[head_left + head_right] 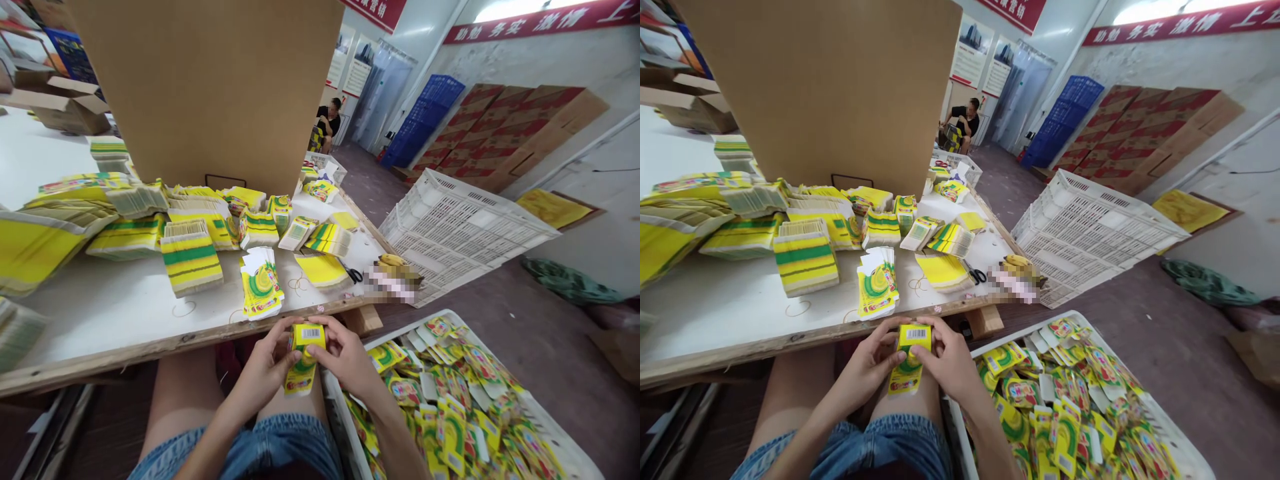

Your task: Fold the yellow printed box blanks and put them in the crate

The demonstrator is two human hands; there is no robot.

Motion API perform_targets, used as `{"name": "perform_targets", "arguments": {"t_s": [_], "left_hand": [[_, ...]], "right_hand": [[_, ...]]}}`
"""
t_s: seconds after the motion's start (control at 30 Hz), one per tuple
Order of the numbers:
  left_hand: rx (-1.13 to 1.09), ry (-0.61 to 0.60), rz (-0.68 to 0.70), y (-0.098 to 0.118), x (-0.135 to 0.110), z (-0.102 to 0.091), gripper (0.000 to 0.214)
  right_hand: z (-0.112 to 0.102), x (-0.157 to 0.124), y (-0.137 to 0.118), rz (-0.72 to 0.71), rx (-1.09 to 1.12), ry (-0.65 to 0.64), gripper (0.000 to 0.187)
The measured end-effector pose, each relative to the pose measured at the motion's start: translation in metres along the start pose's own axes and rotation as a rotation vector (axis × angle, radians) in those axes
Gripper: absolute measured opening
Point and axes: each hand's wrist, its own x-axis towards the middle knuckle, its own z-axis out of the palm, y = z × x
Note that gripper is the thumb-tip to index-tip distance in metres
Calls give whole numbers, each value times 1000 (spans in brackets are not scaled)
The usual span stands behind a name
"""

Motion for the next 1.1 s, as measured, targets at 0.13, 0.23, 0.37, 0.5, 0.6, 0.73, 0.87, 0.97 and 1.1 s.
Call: {"name": "perform_targets", "arguments": {"t_s": [0.13,0.23,0.37,0.5,0.6,0.73,0.87,0.97,1.1], "left_hand": [[-6,-16,-22,3,1,2,48],[-55,0,-35,6,1,2,51],[-135,28,-42,8,3,-1,52],[-169,32,-70,9,4,2,50],[-134,29,-68,9,4,8,49],[152,63,31,6,6,7,41],[706,345,248,1,13,-16,43],[908,472,236,-8,19,-33,49],[858,424,205,-15,18,-39,52]], "right_hand": [[9,2,-2,35,-95,60,30],[12,5,-4,47,-220,111,29],[13,4,-2,44,-216,104,37],[15,4,4,-46,-172,185,27],[14,4,7,-87,-31,207,26],[-10,-10,6,-25,-170,121,21],[-50,-34,3,157,-647,-28,14],[-52,-32,4,143,-582,-48,14],[-6,17,11,-5,-245,126,16]]}}
